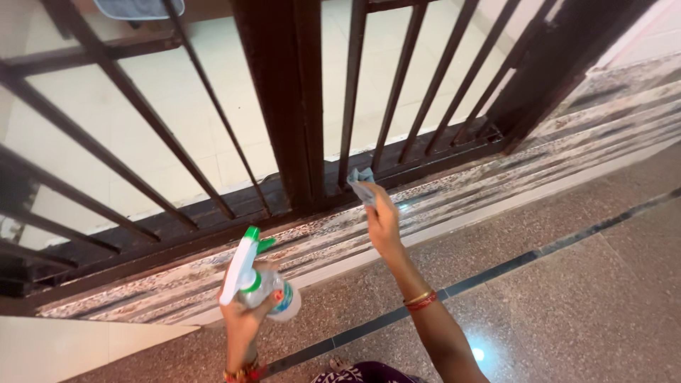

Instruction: The person cleans the metal grills of a window using a spray bottle and a cloth, wiping both the bars and the frame.

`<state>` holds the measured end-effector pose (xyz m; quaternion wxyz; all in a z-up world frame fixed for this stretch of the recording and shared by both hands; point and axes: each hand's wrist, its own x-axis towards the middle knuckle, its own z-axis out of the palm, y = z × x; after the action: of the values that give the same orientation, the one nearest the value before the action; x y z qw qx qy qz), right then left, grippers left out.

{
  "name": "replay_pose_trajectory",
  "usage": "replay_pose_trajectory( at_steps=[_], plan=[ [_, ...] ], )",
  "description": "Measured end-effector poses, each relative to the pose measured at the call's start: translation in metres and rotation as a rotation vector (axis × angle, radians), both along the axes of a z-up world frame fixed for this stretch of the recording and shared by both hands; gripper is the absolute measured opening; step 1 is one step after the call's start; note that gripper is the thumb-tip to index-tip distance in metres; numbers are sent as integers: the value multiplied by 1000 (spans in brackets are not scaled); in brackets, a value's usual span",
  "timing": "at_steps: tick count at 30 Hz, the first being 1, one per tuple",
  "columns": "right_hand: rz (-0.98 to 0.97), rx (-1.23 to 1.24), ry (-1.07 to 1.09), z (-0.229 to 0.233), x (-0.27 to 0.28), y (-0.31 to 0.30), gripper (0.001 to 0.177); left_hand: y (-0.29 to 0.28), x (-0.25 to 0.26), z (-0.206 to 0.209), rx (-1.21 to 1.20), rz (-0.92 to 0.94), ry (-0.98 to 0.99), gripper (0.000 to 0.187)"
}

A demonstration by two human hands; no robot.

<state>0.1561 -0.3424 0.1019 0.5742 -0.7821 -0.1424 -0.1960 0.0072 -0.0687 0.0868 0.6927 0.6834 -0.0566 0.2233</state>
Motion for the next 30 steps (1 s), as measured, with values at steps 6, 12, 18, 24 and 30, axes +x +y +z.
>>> replay_pose_trajectory(
  at_steps=[6,12,18,24,30],
  plan=[
    [-47,85,-449,98,15,-46,42,-18,79,88,153,-198,-180,67],
    [-299,-330,-788,187,87,-28,44,-42,134,198,154,-408,-420,68],
    [-162,-176,-719,162,118,9,61,-59,153,300,313,-347,-480,71],
    [-129,-112,-663,112,102,8,64,-46,178,326,470,-418,-580,64],
    [-274,-331,-536,25,95,5,46,-37,190,312,444,-488,-546,58]
  ],
)
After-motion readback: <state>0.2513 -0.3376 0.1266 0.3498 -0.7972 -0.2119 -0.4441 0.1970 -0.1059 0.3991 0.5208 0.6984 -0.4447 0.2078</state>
